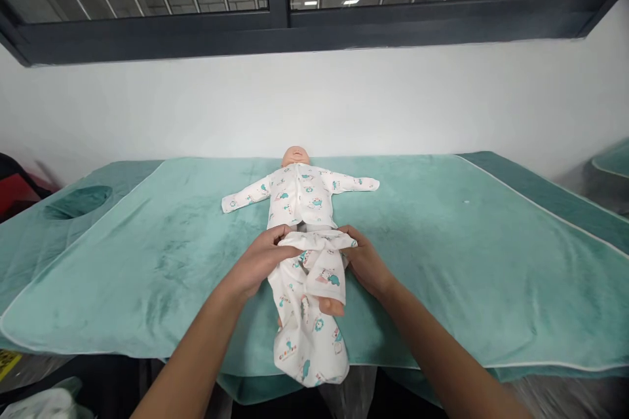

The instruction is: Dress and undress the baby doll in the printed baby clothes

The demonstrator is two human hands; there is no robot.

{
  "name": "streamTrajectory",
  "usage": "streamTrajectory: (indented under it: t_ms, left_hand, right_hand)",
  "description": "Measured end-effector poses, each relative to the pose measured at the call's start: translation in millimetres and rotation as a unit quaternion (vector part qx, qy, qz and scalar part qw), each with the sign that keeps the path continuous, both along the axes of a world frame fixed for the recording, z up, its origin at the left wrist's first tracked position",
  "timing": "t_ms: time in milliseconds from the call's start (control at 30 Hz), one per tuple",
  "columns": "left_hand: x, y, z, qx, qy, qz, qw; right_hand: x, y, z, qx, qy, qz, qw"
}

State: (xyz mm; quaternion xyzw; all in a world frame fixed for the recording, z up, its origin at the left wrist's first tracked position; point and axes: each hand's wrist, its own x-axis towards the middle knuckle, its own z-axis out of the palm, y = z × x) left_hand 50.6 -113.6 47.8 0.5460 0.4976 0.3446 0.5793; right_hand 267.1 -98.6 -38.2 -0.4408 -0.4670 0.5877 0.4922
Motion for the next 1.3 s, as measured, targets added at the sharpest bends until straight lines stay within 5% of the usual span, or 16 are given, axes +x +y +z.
streamTrajectory:
  t_ms: [133,300,433,667,833,933,1067,1133,1233,1300]
  left_hand:
    - [-31,1,1.5,-0.056,-0.06,-0.051,0.995]
    - [-55,11,-9.7,-0.019,-0.163,0.045,0.985]
    - [-42,11,-21.3,-0.045,-0.167,0.035,0.984]
    - [-11,8,-24.7,-0.021,-0.219,0.074,0.973]
    - [-5,15,-12.8,0.016,-0.254,0.093,0.962]
    - [-11,15,-10.5,0.026,-0.216,0.119,0.969]
    - [-26,6,-15.6,0.012,-0.105,-0.065,0.992]
    - [-28,4,-20.0,-0.01,-0.092,-0.096,0.991]
    - [-23,5,-26.0,-0.016,-0.178,0.04,0.983]
    - [-16,6,-27.5,-0.033,-0.238,0.115,0.964]
  right_hand:
    - [12,1,0.6,0.006,-0.01,0.026,1.0]
    - [29,6,4.1,-0.006,-0.049,0.076,0.996]
    - [31,4,20.8,0.023,-0.138,0.122,0.983]
    - [-6,-7,77.1,0.185,-0.296,0.134,0.928]
    - [-40,14,100.8,0.143,-0.299,0.251,0.909]
    - [-45,30,99.8,0.114,-0.207,0.278,0.931]
    - [-44,41,86.1,0.082,-0.138,0.216,0.963]
    - [-45,40,80.7,0.065,-0.133,0.212,0.966]
    - [-48,36,81.5,0.03,-0.145,0.278,0.949]
    - [-49,33,86.6,0.011,-0.184,0.362,0.914]
